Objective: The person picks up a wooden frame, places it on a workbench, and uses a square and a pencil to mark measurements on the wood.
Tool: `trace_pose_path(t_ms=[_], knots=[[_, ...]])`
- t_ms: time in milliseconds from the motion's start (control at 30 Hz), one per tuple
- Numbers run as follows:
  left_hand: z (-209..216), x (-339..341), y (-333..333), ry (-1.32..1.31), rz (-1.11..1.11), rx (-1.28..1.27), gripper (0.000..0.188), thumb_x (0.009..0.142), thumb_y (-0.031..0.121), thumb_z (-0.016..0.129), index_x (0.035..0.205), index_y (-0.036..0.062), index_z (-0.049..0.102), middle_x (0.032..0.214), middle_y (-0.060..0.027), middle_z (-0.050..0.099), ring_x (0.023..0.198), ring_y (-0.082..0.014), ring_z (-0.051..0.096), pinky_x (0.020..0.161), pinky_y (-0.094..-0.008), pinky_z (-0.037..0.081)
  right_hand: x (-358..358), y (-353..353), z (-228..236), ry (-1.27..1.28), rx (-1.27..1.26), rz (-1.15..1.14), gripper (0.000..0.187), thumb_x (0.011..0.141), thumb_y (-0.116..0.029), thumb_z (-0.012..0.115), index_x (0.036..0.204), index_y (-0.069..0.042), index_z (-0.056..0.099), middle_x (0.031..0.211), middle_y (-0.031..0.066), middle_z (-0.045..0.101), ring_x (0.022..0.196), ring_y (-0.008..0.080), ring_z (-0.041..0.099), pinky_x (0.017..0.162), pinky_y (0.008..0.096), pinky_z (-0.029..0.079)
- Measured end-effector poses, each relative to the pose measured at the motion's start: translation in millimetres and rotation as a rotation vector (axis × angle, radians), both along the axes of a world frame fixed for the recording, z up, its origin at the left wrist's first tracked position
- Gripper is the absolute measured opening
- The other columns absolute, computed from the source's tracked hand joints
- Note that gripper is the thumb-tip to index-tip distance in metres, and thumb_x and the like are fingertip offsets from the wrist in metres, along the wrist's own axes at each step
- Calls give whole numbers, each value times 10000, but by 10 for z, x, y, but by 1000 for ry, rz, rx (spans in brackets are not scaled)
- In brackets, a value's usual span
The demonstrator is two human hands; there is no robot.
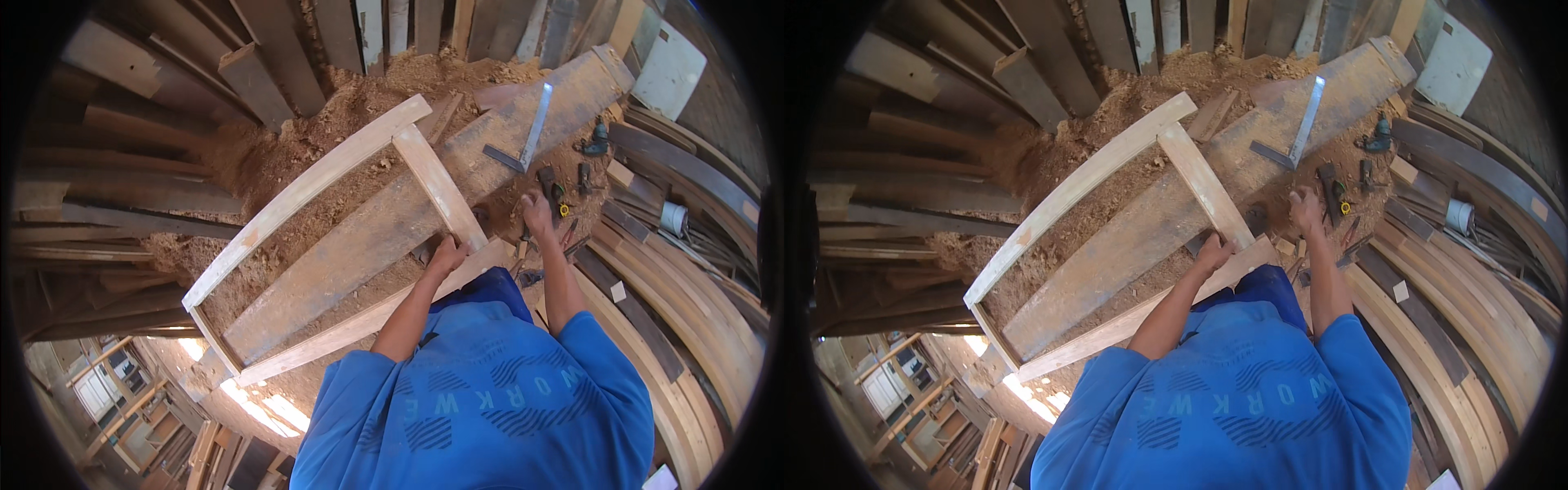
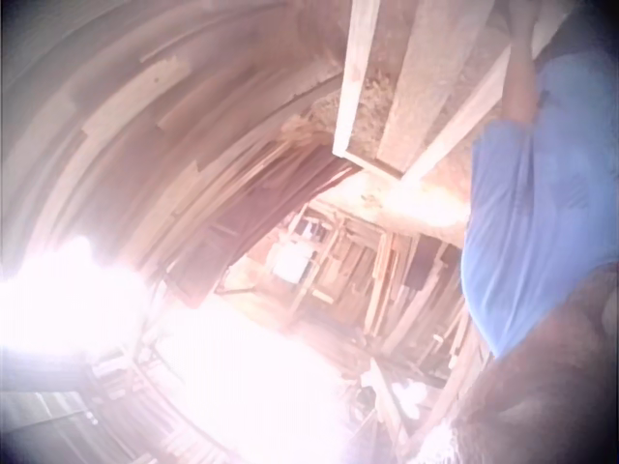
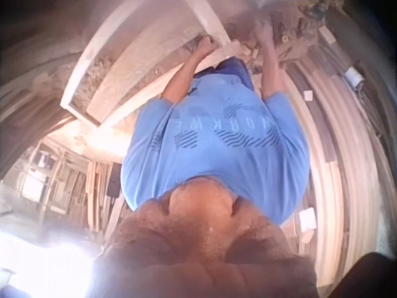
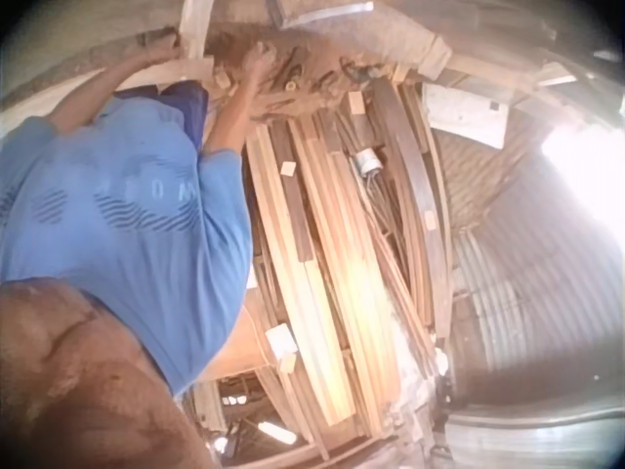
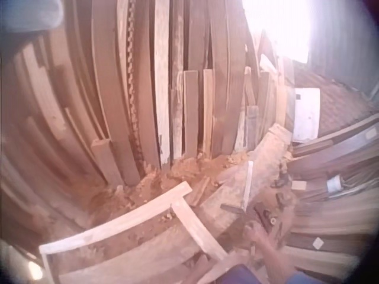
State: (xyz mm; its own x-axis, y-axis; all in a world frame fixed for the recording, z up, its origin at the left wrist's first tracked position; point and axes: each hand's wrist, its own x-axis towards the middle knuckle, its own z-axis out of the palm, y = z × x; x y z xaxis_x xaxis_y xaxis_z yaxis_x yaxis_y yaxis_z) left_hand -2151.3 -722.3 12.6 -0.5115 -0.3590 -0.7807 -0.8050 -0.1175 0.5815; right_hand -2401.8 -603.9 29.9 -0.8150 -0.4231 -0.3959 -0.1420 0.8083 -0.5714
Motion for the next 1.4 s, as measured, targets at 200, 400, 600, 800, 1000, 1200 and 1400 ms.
trace_pose_path(t_ms=[200,400,600,800,1000,1200,1400], knots=[[-19,-93,-23,-10,-37,90,639,915,487,525,1256,-51,477,1243,-308,557,1200,-426,525,1014,-430,394,795,1238,-312,-207,119,-112,308,855,-254,590,917,40,656,815,187,671,779,286,643,719,412,489],[-121,-66,3,-9,-38,33,620,932,463,502,1285,-42,441,1262,-313,540,1215,-441,502,1020,-443,385,1783,1990,-304,-594,316,-227,291,859,-228,572,849,47,666,797,148,682,716,240,626,658,392,481],[-61,-118,71,73,-15,-61,554,941,411,512,1251,-45,468,1242,-304,556,1200,-418,522,997,-428,402,2016,2044,-230,-475,337,-246,375,865,-280,563,1020,40,684,953,201,693,898,303,659,802,391,496],[-174,-51,31,105,-10,-56,527,950,393,522,1164,-89,516,1154,-229,613,1067,-310,592,920,-385,443,1750,1751,105,-495,162,-210,376,864,-297,580,1057,11,678,1022,216,684,970,330,651,864,402,486],[13,-114,40,203,13,54,427,912,271,620,1192,-40,537,1160,-159,623,1059,-257,593,921,-366,452,1724,1985,-121,-537,88,-218,362,856,-291,591,1045,4,684,1003,222,683,967,329,654,864,402,492],[249,-231,55,54,6,72,564,851,219,708,1291,-46,477,1229,-167,590,1143,-252,560,982,-364,430,1347,2421,-270,-512,78,-230,338,850,-288,592,1018,-14,695,980,218,685,943,346,656,843,410,497],[8,-151,71,166,37,-48,635,856,185,687,1358,-53,378,1300,-198,534,1173,-277,534,1018,-365,394,854,2947,-402,-426,109,-295,315,819,-254,577,973,-12,708,924,202,697,874,317,673,782,397,512]])
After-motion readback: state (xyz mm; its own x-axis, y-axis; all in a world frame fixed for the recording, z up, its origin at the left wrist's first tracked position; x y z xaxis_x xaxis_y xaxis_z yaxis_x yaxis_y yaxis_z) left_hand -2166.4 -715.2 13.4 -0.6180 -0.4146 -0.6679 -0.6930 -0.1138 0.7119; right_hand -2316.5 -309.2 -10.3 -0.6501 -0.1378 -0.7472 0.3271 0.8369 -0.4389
